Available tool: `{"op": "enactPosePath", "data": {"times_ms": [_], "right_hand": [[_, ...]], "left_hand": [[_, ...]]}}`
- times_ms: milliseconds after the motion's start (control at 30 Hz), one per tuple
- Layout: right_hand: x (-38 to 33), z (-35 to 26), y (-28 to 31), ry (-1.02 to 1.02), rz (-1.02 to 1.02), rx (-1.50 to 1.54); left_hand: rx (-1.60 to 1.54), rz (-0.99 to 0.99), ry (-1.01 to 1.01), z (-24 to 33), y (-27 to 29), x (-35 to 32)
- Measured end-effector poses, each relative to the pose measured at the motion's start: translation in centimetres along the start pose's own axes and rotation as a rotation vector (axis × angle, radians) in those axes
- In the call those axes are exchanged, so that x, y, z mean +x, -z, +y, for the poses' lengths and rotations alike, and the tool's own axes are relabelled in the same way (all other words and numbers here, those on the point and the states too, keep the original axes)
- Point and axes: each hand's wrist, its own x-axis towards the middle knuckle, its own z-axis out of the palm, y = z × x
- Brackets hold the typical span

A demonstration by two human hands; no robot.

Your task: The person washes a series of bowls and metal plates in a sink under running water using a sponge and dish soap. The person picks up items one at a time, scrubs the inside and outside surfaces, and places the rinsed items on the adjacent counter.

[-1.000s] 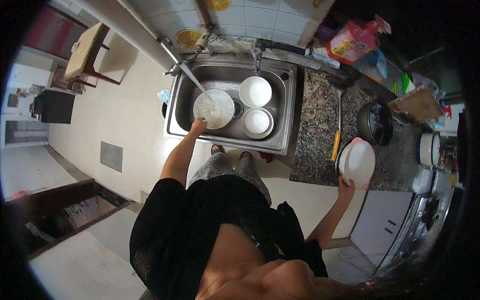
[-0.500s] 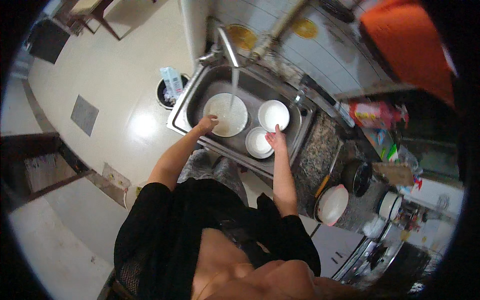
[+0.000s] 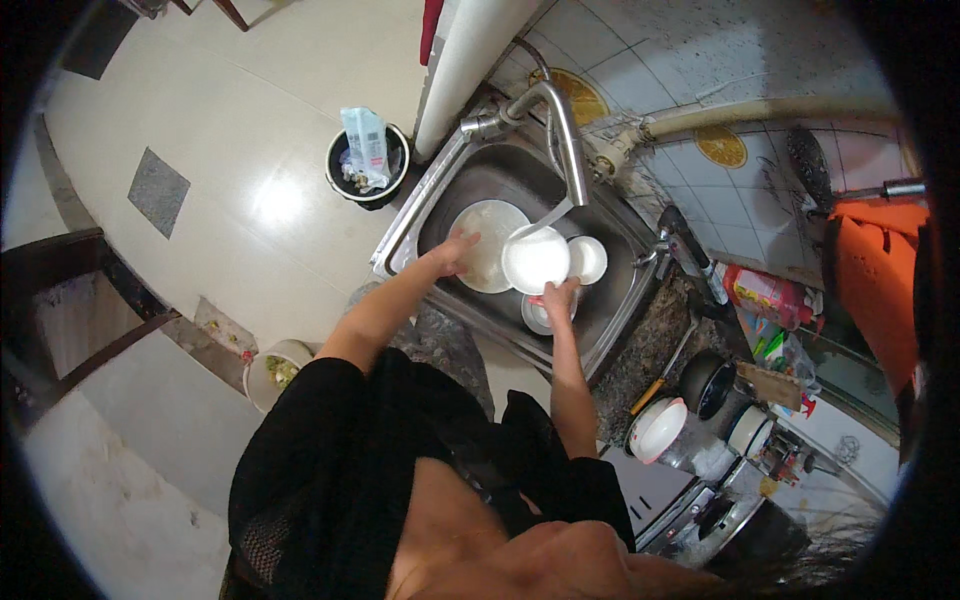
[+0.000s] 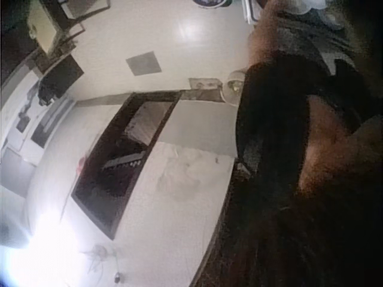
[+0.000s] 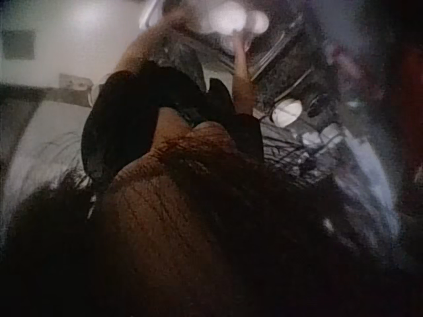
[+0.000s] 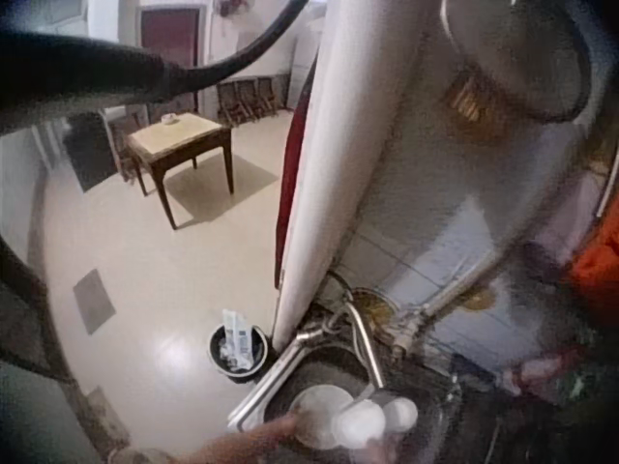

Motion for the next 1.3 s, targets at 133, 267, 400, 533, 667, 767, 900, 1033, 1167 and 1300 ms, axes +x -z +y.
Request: {"op": "enactPosePath", "data": {"times_ms": [133, 267, 400, 533, 667, 767, 900, 1033, 1167, 1300], "right_hand": [[0.5, -0.6, -4.0, 0.287, 0.018, -0.383], [3.1, 2.1, -6.8, 0.350, 0.089, -0.546], [3.9, 1.1, -7.9, -0.028, -0.088, -0.103], [6.0, 3.0, -7.0, -0.215, -0.470, 0.248], [4.7, 6.0, -5.4, -0.311, -0.493, 0.550], [1.4, 3.9, -4.7, -0.191, -0.314, 0.477], [0.8, 4.1, -2.3, 0.150, -0.095, -0.075], [-1.3, -1.1, -0.6, -0.111, -0.267, 0.287], [0.5, 3.5, -0.3, -0.371, -0.771, 0.741], [3.0, 5.9, -3.3, -0.478, -0.783, 0.863]], "left_hand": [[-0.163, -0.051, 0.153, -2.6, 1.9, 7.2], [-0.118, -0.030, 0.132, 0.0, -1.2, 3.1], [0.446, 0.238, -0.378, -4.3, 0.1, 7.7], [0.799, 0.259, -0.583, -2.9, 0.8, 7.7], [1.028, 0.395, -0.412, -0.9, -1.5, 3.5], [1.065, 0.368, -0.283, 0.7, -3.0, 0.9], [1.291, 0.410, -0.515, 0.2, -4.2, 0.1], [0.846, -0.032, -0.637, -2.1, -2.3, 3.5], [0.019, -0.365, 0.069, 2.3, -4.2, -1.6], [0.540, 0.138, -0.178, 2.5, -2.5, -1.5]]}}
